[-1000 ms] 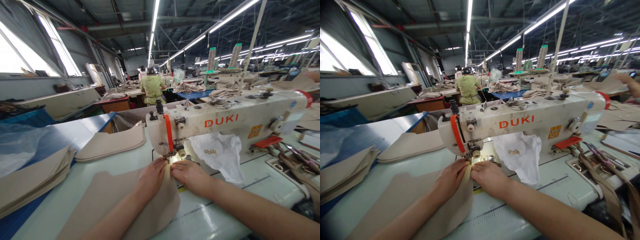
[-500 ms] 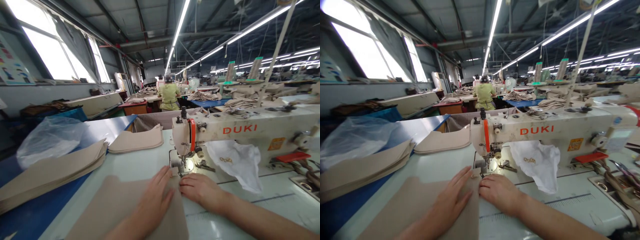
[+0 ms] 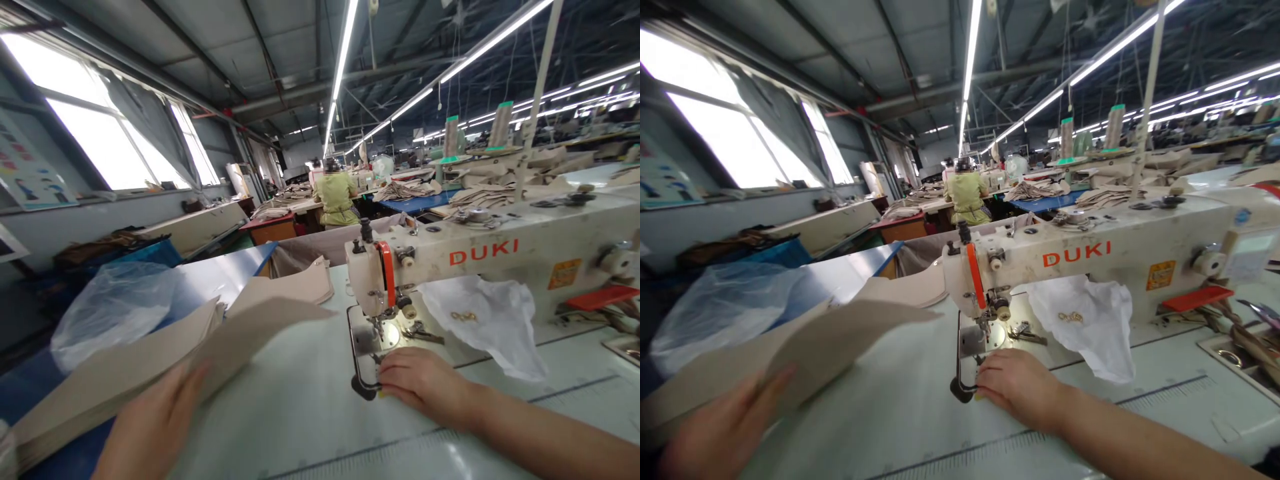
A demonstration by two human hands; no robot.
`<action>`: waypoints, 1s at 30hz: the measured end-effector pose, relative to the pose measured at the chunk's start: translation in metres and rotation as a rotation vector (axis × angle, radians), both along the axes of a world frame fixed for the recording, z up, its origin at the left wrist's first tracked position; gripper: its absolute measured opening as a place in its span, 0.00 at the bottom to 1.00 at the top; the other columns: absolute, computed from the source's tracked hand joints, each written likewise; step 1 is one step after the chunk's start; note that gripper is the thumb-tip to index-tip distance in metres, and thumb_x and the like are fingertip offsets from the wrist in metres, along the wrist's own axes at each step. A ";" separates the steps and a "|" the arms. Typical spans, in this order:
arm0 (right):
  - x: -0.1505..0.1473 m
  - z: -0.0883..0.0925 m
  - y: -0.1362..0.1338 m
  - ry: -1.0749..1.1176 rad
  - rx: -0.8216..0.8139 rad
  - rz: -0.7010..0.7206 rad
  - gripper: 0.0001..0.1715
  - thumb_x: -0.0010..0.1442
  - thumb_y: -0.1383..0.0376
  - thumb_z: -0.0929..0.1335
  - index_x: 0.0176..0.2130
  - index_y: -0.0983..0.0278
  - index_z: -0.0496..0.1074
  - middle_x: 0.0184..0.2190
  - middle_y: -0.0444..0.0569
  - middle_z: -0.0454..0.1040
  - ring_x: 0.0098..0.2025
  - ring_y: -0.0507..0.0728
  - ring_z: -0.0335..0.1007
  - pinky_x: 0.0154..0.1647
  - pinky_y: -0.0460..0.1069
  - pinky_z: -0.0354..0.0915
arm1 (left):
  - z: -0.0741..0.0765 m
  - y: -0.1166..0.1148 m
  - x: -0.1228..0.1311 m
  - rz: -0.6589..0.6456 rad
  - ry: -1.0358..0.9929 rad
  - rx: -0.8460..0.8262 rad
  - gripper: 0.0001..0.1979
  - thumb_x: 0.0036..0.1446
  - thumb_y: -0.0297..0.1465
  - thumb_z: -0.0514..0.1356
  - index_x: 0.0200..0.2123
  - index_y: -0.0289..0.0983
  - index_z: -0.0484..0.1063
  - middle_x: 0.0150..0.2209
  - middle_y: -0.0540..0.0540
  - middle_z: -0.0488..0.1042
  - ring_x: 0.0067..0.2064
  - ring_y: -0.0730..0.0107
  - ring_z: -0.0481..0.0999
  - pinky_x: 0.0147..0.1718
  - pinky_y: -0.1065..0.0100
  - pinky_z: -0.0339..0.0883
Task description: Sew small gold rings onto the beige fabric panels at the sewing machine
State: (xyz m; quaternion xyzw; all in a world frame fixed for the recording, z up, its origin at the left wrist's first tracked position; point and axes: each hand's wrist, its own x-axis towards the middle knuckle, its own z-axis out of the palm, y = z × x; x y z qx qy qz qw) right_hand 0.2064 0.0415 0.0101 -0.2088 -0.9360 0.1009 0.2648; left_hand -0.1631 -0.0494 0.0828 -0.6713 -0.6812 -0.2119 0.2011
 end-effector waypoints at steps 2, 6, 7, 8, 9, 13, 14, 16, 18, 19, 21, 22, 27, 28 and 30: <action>0.000 0.000 0.000 0.014 -0.009 0.003 0.17 0.67 0.63 0.58 0.40 0.64 0.74 0.37 0.50 0.76 0.41 0.54 0.70 0.47 0.47 0.64 | 0.044 0.042 0.002 0.203 0.068 0.002 0.21 0.63 0.35 0.41 0.50 0.36 0.68 0.37 0.47 0.79 0.38 0.55 0.78 0.35 0.58 0.72; -0.001 -0.001 0.000 0.035 -0.021 -0.005 0.16 0.66 0.64 0.59 0.39 0.64 0.74 0.37 0.50 0.76 0.42 0.54 0.70 0.46 0.47 0.63 | 0.062 0.122 0.022 0.112 0.132 -0.071 0.21 0.63 0.28 0.41 0.56 0.33 0.61 0.57 0.44 0.66 0.56 0.62 0.66 0.55 0.63 0.58; -0.002 -0.002 0.000 0.036 -0.027 -0.009 0.15 0.66 0.65 0.59 0.39 0.64 0.74 0.37 0.49 0.76 0.41 0.54 0.70 0.46 0.46 0.64 | 0.050 0.138 0.027 0.109 0.129 -0.102 0.21 0.62 0.27 0.42 0.55 0.33 0.62 0.57 0.43 0.67 0.56 0.64 0.66 0.55 0.65 0.57; -0.002 -0.002 0.000 0.038 -0.033 -0.010 0.15 0.66 0.65 0.59 0.38 0.64 0.74 0.37 0.49 0.76 0.41 0.54 0.69 0.45 0.46 0.64 | 0.033 0.151 0.031 0.108 0.124 -0.140 0.20 0.62 0.26 0.42 0.54 0.33 0.64 0.56 0.42 0.68 0.55 0.65 0.68 0.55 0.66 0.58; -0.003 -0.003 0.001 0.039 -0.036 -0.008 0.15 0.66 0.66 0.59 0.38 0.64 0.74 0.36 0.48 0.76 0.41 0.54 0.69 0.45 0.46 0.64 | 0.014 0.162 0.034 0.110 0.117 -0.180 0.20 0.61 0.26 0.44 0.52 0.33 0.66 0.54 0.41 0.70 0.54 0.64 0.69 0.54 0.65 0.59; -0.004 -0.006 0.004 0.036 -0.045 0.017 0.13 0.64 0.67 0.60 0.38 0.64 0.73 0.35 0.48 0.75 0.40 0.54 0.69 0.47 0.46 0.63 | -0.051 0.180 0.033 0.162 0.082 -0.288 0.20 0.60 0.36 0.50 0.53 0.35 0.67 0.56 0.38 0.68 0.58 0.55 0.65 0.53 0.53 0.60; -0.004 -0.006 0.005 0.033 -0.050 0.024 0.13 0.64 0.68 0.60 0.38 0.64 0.73 0.35 0.48 0.75 0.40 0.54 0.69 0.47 0.46 0.63 | -0.060 0.180 0.032 0.179 0.078 -0.294 0.23 0.60 0.39 0.50 0.54 0.36 0.66 0.57 0.37 0.66 0.59 0.52 0.63 0.53 0.51 0.58; -0.004 -0.005 0.004 0.024 -0.066 0.035 0.12 0.64 0.69 0.60 0.38 0.64 0.72 0.35 0.48 0.75 0.40 0.54 0.68 0.45 0.46 0.63 | -0.068 0.176 0.030 0.207 0.083 -0.281 0.27 0.60 0.43 0.49 0.57 0.35 0.62 0.61 0.36 0.61 0.62 0.50 0.57 0.55 0.48 0.54; -0.003 -0.003 0.004 0.018 -0.077 0.043 0.12 0.64 0.69 0.60 0.38 0.64 0.72 0.36 0.48 0.75 0.40 0.54 0.68 0.44 0.46 0.64 | -0.068 0.166 0.032 0.226 0.107 -0.244 0.28 0.60 0.42 0.48 0.59 0.34 0.59 0.63 0.35 0.55 0.64 0.50 0.52 0.57 0.48 0.50; -0.002 -0.002 0.003 0.017 -0.079 0.048 0.12 0.64 0.70 0.60 0.38 0.64 0.72 0.36 0.48 0.75 0.40 0.54 0.68 0.44 0.46 0.64 | -0.067 0.159 0.033 0.230 0.125 -0.222 0.28 0.61 0.41 0.48 0.60 0.33 0.58 0.63 0.35 0.54 0.64 0.50 0.50 0.57 0.48 0.49; -0.002 -0.002 0.003 0.019 -0.074 0.058 0.12 0.63 0.70 0.60 0.39 0.64 0.72 0.36 0.49 0.75 0.40 0.54 0.69 0.44 0.46 0.64 | -0.063 0.143 0.036 0.226 0.164 -0.183 0.27 0.61 0.38 0.48 0.60 0.32 0.58 0.64 0.35 0.53 0.65 0.51 0.49 0.58 0.49 0.48; -0.001 -0.002 0.003 0.020 -0.071 0.062 0.12 0.63 0.70 0.60 0.39 0.63 0.72 0.36 0.49 0.75 0.41 0.54 0.69 0.44 0.46 0.64 | -0.061 0.133 0.036 0.219 0.184 -0.170 0.26 0.61 0.37 0.49 0.60 0.33 0.58 0.64 0.36 0.52 0.65 0.52 0.48 0.59 0.50 0.46; 0.000 -0.005 0.002 0.018 -0.066 0.050 0.12 0.64 0.69 0.60 0.39 0.62 0.72 0.36 0.49 0.74 0.40 0.54 0.69 0.43 0.47 0.65 | -0.038 0.084 -0.002 0.189 0.273 -0.078 0.27 0.59 0.33 0.49 0.62 0.35 0.55 0.66 0.40 0.47 0.66 0.54 0.42 0.61 0.50 0.38; 0.000 -0.006 0.002 0.017 -0.069 0.043 0.12 0.64 0.68 0.60 0.39 0.62 0.72 0.36 0.49 0.74 0.39 0.54 0.69 0.43 0.47 0.65 | -0.031 0.077 -0.017 0.246 0.239 -0.064 0.28 0.59 0.34 0.49 0.61 0.31 0.55 0.65 0.36 0.49 0.66 0.51 0.43 0.61 0.48 0.40; 0.000 -0.007 0.001 0.019 -0.075 0.034 0.13 0.65 0.67 0.59 0.39 0.62 0.72 0.36 0.49 0.74 0.39 0.55 0.69 0.42 0.48 0.65 | -0.019 0.065 -0.046 0.372 0.130 -0.074 0.28 0.58 0.37 0.48 0.58 0.26 0.60 0.60 0.29 0.60 0.62 0.45 0.55 0.56 0.47 0.52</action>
